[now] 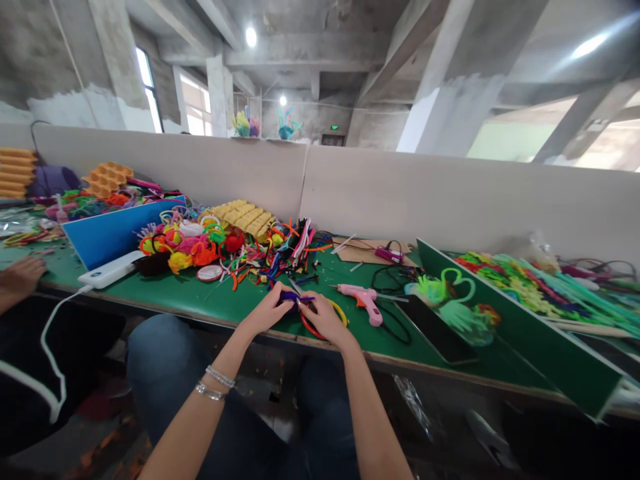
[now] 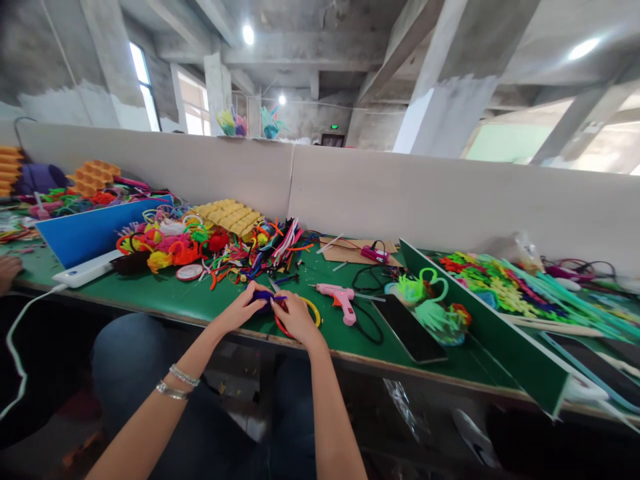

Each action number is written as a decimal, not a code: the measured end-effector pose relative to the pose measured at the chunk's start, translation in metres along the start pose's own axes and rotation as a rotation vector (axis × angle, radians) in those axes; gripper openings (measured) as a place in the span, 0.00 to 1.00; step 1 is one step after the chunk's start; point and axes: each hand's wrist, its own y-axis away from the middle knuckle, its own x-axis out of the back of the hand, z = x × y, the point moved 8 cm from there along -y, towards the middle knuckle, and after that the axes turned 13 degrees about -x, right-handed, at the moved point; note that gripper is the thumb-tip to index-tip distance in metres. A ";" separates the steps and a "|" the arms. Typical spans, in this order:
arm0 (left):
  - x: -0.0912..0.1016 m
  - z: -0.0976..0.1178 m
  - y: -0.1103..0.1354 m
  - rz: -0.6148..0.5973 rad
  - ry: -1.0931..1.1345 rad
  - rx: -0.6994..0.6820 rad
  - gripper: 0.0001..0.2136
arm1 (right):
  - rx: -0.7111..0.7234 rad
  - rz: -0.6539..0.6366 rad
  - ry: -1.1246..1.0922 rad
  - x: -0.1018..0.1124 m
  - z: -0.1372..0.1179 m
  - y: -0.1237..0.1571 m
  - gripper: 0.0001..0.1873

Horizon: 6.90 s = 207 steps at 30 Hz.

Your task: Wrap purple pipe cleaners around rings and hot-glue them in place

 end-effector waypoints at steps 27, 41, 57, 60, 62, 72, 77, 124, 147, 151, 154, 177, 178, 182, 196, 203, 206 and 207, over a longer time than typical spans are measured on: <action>-0.002 0.002 -0.003 -0.043 0.028 -0.023 0.11 | -0.019 -0.036 -0.044 0.002 -0.008 0.002 0.09; 0.002 -0.001 -0.001 -0.025 0.043 0.006 0.10 | -0.024 -0.030 -0.051 -0.003 -0.001 -0.003 0.12; 0.001 0.000 -0.002 -0.027 0.069 0.007 0.11 | -0.032 -0.031 -0.089 0.000 -0.005 0.001 0.11; 0.001 0.000 -0.002 -0.023 0.081 0.006 0.10 | -0.034 -0.030 -0.094 0.000 -0.005 0.002 0.12; 0.001 0.000 -0.002 -0.020 0.085 0.004 0.10 | -0.042 -0.031 -0.087 -0.001 -0.004 0.001 0.12; 0.001 0.000 -0.002 -0.027 0.080 -0.003 0.11 | -0.041 -0.013 -0.056 -0.001 -0.001 0.002 0.12; 0.001 0.002 -0.002 -0.024 0.086 -0.005 0.11 | -0.030 -0.031 -0.058 -0.001 -0.004 0.002 0.12; 0.002 0.002 -0.003 -0.014 0.064 0.027 0.12 | -0.084 -0.009 -0.026 0.000 -0.003 0.004 0.14; 0.002 0.003 -0.002 -0.011 0.064 0.020 0.13 | -0.065 0.001 0.019 0.000 -0.005 0.005 0.17; 0.002 0.004 -0.002 -0.012 0.058 0.014 0.12 | -0.071 -0.002 0.020 0.000 -0.004 0.005 0.17; 0.003 0.004 -0.002 -0.011 0.059 0.007 0.12 | -0.068 -0.002 0.021 0.000 -0.004 0.004 0.17; 0.003 0.002 -0.002 -0.003 0.061 0.010 0.11 | -0.066 -0.005 0.042 -0.001 -0.003 0.004 0.18; 0.003 0.002 -0.002 -0.001 0.064 0.012 0.11 | -0.066 -0.004 0.045 -0.001 -0.004 0.004 0.18; 0.003 0.001 -0.002 0.003 0.072 0.009 0.12 | -0.063 -0.001 0.035 -0.001 -0.004 0.004 0.19; 0.004 0.002 -0.002 0.001 0.032 0.018 0.10 | -0.089 -0.010 -0.030 0.002 -0.006 0.006 0.16; 0.004 0.001 -0.002 0.000 0.037 0.024 0.10 | -0.092 -0.004 -0.066 0.001 -0.003 0.007 0.12; 0.004 0.000 -0.002 0.002 0.042 0.033 0.10 | -0.092 0.002 -0.072 0.001 -0.003 0.007 0.13; 0.004 0.000 -0.002 0.001 0.043 0.036 0.10 | -0.092 0.002 -0.074 0.002 -0.003 0.007 0.13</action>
